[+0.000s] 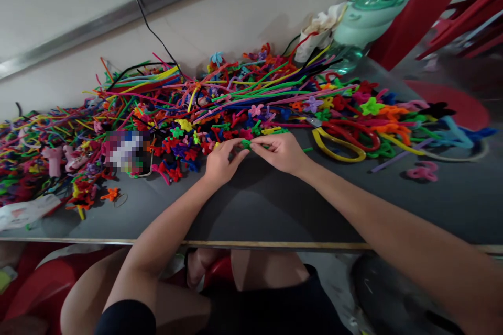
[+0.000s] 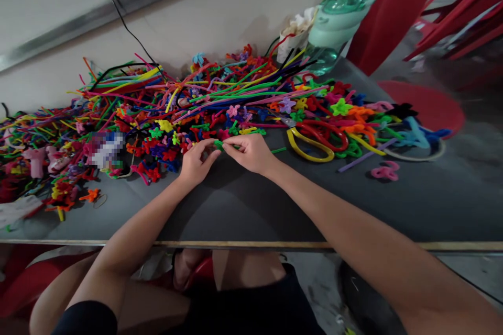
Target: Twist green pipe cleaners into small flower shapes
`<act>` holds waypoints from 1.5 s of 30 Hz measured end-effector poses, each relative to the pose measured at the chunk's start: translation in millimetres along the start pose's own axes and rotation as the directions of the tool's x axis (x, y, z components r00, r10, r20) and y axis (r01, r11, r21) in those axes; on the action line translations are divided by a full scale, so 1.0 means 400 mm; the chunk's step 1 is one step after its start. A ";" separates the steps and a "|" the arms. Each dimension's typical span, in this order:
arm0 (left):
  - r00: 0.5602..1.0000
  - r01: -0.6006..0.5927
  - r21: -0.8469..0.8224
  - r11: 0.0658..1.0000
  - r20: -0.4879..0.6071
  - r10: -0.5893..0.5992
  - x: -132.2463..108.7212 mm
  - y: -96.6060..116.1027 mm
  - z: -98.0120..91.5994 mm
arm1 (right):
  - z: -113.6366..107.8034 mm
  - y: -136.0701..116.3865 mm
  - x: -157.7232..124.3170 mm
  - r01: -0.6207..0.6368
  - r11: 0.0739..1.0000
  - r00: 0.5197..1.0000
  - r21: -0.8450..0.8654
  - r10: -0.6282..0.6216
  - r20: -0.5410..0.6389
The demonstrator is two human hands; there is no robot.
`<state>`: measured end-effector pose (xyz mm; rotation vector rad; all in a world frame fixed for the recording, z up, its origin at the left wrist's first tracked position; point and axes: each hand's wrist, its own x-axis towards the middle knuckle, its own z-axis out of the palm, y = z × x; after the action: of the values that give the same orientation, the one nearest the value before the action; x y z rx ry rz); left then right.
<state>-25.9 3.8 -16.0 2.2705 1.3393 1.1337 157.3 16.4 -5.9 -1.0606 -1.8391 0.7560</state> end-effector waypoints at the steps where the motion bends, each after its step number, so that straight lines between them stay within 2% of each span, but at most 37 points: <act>1: 1.000 0.008 -0.010 1.000 -0.005 -0.008 0.000 -0.001 0.001 | 0.002 0.000 0.000 -0.001 1.000 1.000 -0.006 0.001 -0.001; 7: 0.999 0.019 -0.071 0.997 -0.031 -0.021 0.002 -0.008 0.007 | 0.007 0.005 -0.002 0.041 0.997 0.999 -0.067 -0.042 -0.016; 13: 0.998 0.020 -0.027 0.999 -0.065 -0.021 0.013 -0.023 0.003 | 0.022 0.014 -0.004 0.029 0.996 0.995 -0.082 -0.036 -0.092; 17: 0.996 0.024 -0.029 0.999 -0.080 -0.026 0.017 -0.023 -0.001 | 0.024 0.015 -0.001 0.000 0.999 0.997 -0.050 -0.004 -0.073; 22: 0.994 0.063 -0.116 0.991 -0.082 -0.072 0.022 -0.022 -0.012 | 0.024 0.017 0.004 -0.017 1.000 0.999 0.002 0.018 -0.032; 25: 0.992 0.078 -0.151 0.985 -0.085 -0.092 0.021 -0.021 -0.014 | 0.029 0.016 0.005 0.023 0.997 0.999 -0.072 -0.026 -0.040; 28: 0.983 0.099 -0.090 0.991 -0.145 -0.112 0.015 -0.015 -0.004 | 0.034 0.014 0.003 0.107 0.970 0.993 -0.218 -0.114 -0.019; 31: 0.985 0.068 -0.030 0.997 -0.157 -0.072 0.009 -0.011 0.007 | 0.037 0.013 0.000 0.101 0.946 0.993 -0.308 -0.113 -0.019; 36: 0.991 -0.006 -0.018 1.000 -0.137 0.004 0.009 -0.024 0.006 | 0.037 0.008 0.001 0.052 0.984 0.997 -0.171 -0.060 -0.040; 42: 0.993 -0.003 0.045 0.999 -0.120 0.008 0.011 -0.034 -0.006 | 0.038 0.010 0.008 -0.069 0.996 0.992 -0.063 0.062 -0.110; 45: 0.995 0.001 0.084 0.996 -0.100 0.007 0.012 -0.037 -0.009 | 0.027 0.032 0.018 -0.130 0.991 0.987 -0.017 0.128 -0.101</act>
<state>-36.5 15.1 -19.7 2.3020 1.4473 1.2291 150.2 27.5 -18.4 -1.2205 -1.7113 0.7446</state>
